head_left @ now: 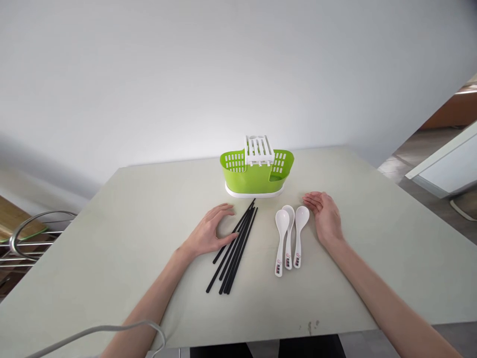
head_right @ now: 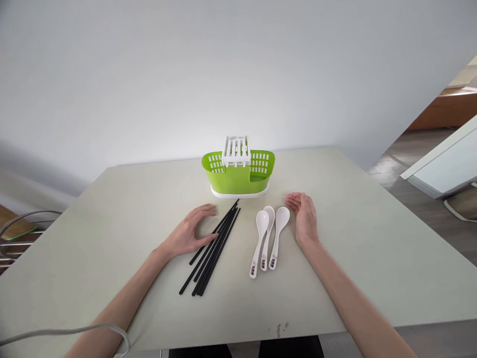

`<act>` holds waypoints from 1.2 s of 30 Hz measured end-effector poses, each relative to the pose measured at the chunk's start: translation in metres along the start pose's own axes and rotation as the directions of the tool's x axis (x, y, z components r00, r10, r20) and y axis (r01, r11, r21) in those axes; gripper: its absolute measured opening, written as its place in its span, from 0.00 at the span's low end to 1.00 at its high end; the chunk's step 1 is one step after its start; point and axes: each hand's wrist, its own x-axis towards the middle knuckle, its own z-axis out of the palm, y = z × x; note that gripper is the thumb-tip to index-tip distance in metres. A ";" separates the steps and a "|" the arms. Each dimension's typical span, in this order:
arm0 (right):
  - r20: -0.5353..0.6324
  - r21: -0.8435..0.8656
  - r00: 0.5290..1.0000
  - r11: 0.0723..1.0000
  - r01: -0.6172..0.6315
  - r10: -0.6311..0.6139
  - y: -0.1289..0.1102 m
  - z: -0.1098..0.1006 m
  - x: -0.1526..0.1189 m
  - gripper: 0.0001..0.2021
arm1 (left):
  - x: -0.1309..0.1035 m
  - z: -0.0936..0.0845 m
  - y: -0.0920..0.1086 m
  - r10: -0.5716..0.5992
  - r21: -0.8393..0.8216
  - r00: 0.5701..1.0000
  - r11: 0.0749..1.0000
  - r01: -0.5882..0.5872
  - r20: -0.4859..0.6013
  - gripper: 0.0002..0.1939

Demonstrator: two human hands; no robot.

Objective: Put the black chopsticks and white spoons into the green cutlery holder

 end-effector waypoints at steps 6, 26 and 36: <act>0.003 -0.023 1.000 1.000 0.016 -0.016 0.000 0.000 -0.002 0.14 | 0.001 0.001 0.000 0.007 -0.015 1.000 1.000 -0.007 -0.016 0.24; 0.000 -0.046 1.000 0.999 0.008 -0.008 -0.005 0.001 -0.004 0.09 | 0.003 -0.004 0.003 -0.024 -0.092 1.000 0.995 0.025 0.015 0.10; 0.006 -0.055 1.000 0.998 0.005 -0.004 -0.005 0.001 -0.003 0.07 | 0.001 -0.009 -0.004 -0.043 -0.095 0.998 0.994 0.048 0.050 0.08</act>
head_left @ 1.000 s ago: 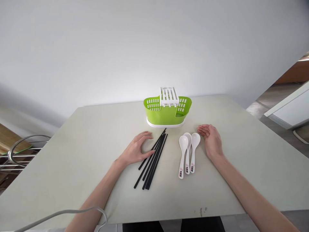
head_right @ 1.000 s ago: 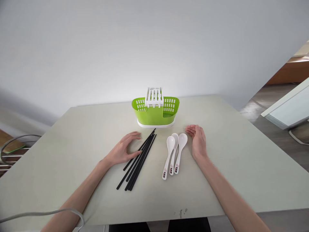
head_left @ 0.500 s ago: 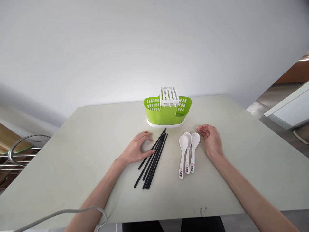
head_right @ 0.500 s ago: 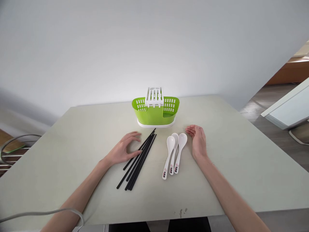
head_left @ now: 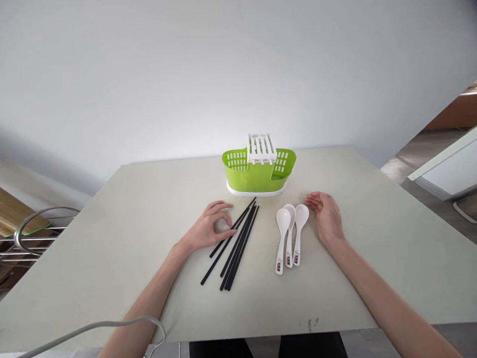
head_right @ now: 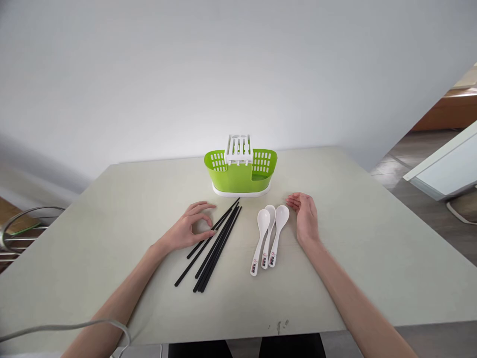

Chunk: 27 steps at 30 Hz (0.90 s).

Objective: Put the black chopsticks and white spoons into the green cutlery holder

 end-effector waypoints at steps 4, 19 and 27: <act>-0.008 -0.001 1.000 1.000 -0.006 0.006 0.000 0.000 -0.001 0.07 | -0.003 -0.010 -0.006 -0.030 0.046 0.999 0.999 0.029 0.012 0.08; 0.000 -0.029 1.000 1.000 -0.001 0.001 -0.001 0.000 -0.003 0.07 | -0.012 -0.032 -0.018 -0.052 0.192 0.998 0.980 0.060 -0.046 0.08; 0.008 -0.027 1.000 1.000 0.004 -0.003 -0.001 0.000 -0.003 0.08 | -0.013 -0.030 -0.020 -0.048 0.326 0.989 0.941 0.092 -0.140 0.07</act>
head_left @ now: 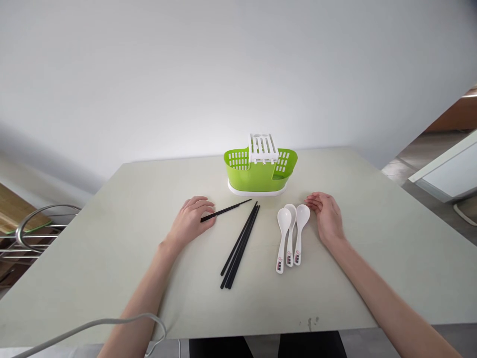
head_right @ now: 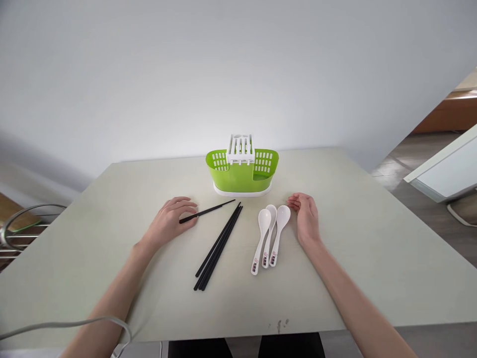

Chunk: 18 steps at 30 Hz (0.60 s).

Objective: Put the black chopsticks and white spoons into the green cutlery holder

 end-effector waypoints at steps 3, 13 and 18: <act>-0.004 0.003 1.000 1.000 -0.015 0.015 0.000 0.000 0.000 0.07 | -0.001 0.000 0.000 -0.018 0.024 1.000 1.000 0.018 -0.016 0.09; 0.000 0.001 1.000 1.000 -0.018 0.018 -0.001 0.000 -0.001 0.06 | -0.002 -0.004 -0.009 -0.033 0.069 0.999 0.997 0.032 0.019 0.11; -0.003 -0.008 1.000 1.000 -0.013 0.013 -0.001 0.000 -0.001 0.07 | -0.003 0.000 -0.009 -0.070 0.109 0.997 0.992 0.068 0.019 0.13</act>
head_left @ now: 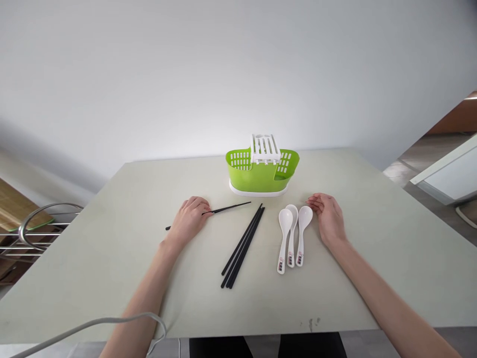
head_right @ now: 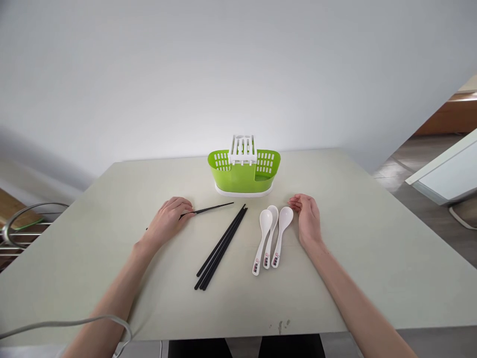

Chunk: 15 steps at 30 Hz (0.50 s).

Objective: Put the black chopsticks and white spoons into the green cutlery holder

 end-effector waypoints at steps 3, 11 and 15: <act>0.002 -0.001 1.000 1.000 -0.006 0.006 -0.001 0.001 -0.001 0.08 | 0.000 0.001 0.001 -0.001 0.026 1.000 1.000 0.001 0.005 0.14; 0.012 -0.002 1.000 1.000 -0.012 0.012 0.000 0.001 -0.002 0.10 | 0.002 -0.005 0.013 -0.012 -0.073 0.988 0.997 0.000 -0.153 0.14; 0.012 0.001 1.000 1.000 -0.020 0.020 -0.001 0.001 -0.001 0.10 | 0.003 -0.010 0.027 -0.269 -0.481 0.925 0.869 0.113 -0.268 0.11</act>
